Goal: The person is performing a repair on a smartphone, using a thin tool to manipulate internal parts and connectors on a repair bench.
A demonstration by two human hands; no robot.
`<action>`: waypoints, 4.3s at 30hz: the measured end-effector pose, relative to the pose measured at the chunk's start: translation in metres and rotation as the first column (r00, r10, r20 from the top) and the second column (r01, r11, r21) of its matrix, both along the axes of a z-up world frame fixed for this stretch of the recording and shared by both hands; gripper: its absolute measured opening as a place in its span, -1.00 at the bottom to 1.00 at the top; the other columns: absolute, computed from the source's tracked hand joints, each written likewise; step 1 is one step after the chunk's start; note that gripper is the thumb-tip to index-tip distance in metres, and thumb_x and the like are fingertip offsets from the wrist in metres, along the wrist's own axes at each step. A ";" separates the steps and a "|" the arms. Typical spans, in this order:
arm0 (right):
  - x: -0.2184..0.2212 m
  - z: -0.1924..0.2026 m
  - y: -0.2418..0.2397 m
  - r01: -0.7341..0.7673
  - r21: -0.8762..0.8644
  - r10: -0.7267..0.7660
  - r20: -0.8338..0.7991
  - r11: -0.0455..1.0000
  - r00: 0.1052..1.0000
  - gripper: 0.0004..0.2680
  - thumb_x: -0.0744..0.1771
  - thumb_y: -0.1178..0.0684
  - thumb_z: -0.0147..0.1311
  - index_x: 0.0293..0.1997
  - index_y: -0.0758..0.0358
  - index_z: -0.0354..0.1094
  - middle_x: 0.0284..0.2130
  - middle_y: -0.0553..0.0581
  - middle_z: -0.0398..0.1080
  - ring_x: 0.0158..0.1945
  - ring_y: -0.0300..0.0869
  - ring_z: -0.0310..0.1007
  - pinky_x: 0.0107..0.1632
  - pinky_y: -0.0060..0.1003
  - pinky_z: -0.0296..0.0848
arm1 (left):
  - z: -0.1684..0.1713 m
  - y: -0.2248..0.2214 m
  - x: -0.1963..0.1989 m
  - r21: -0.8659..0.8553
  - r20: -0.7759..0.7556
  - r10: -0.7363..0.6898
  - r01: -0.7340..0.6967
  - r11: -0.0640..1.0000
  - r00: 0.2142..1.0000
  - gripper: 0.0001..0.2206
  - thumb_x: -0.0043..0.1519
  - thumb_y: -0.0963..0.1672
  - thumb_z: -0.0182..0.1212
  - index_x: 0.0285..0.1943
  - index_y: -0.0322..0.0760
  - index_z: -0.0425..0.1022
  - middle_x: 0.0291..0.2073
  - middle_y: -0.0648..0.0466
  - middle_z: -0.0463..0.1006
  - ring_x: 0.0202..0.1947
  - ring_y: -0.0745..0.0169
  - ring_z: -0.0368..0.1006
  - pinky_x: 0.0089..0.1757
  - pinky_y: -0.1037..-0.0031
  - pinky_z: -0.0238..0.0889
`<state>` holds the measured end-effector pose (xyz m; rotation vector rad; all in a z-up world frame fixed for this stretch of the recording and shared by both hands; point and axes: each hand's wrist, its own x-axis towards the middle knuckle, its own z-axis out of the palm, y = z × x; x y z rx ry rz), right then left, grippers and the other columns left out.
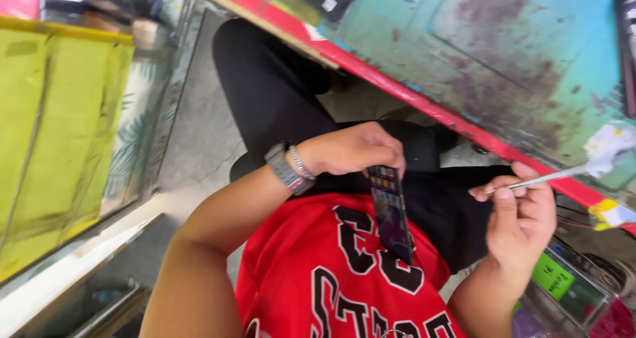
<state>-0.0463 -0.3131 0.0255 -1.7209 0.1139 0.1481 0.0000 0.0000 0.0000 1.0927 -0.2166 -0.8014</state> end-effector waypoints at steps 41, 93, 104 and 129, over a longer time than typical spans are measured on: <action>-0.002 0.046 0.027 -0.374 -0.443 0.419 0.004 0.815 0.908 -0.40 0.04 -0.06 0.51 0.11 0.23 0.30 0.18 0.30 0.44 0.15 -0.01 0.55 0.11 -0.22 0.47 | 0.092 0.027 0.007 0.187 0.588 0.048 -0.193 0.963 0.808 -0.50 0.27 -0.12 0.27 0.40 -0.21 0.26 0.40 -0.14 0.25 0.44 -0.07 0.24 0.41 0.09 0.21; -0.005 0.045 0.066 -0.300 0.042 0.258 0.410 0.953 0.875 -0.47 0.29 -0.43 0.12 0.12 0.26 0.19 0.00 0.27 0.28 -0.13 -0.10 0.52 0.04 -0.24 0.60 | 0.053 -0.016 -0.014 -0.130 0.199 -0.051 0.078 0.988 0.979 -0.21 -0.02 -0.09 0.51 0.43 -0.34 0.25 0.20 -0.03 0.30 0.21 0.15 0.40 0.30 0.39 0.33; -0.007 0.038 0.066 -0.230 0.211 0.121 0.430 0.950 0.895 -0.55 0.34 -0.34 0.14 0.10 0.24 0.21 -0.03 0.28 0.28 -0.10 -0.07 0.47 -0.01 -0.18 0.67 | 0.048 -0.015 -0.016 -0.264 0.036 -0.098 0.104 0.959 0.995 -0.20 0.01 -0.10 0.51 0.47 -0.39 0.20 0.20 -0.02 0.30 0.22 0.09 0.43 0.25 0.38 0.38; 0.102 0.013 -0.031 0.149 -0.974 0.431 0.209 0.168 0.878 -0.81 0.41 0.17 0.12 0.13 0.19 0.60 -0.05 0.15 0.48 0.04 0.10 0.50 -0.10 0.01 0.56 | 0.049 -0.027 0.029 -0.446 0.253 0.607 -0.466 0.764 0.753 -0.31 0.16 -0.22 0.49 0.43 -0.30 0.15 0.34 -0.09 0.33 0.46 -0.19 0.27 0.43 -0.05 0.19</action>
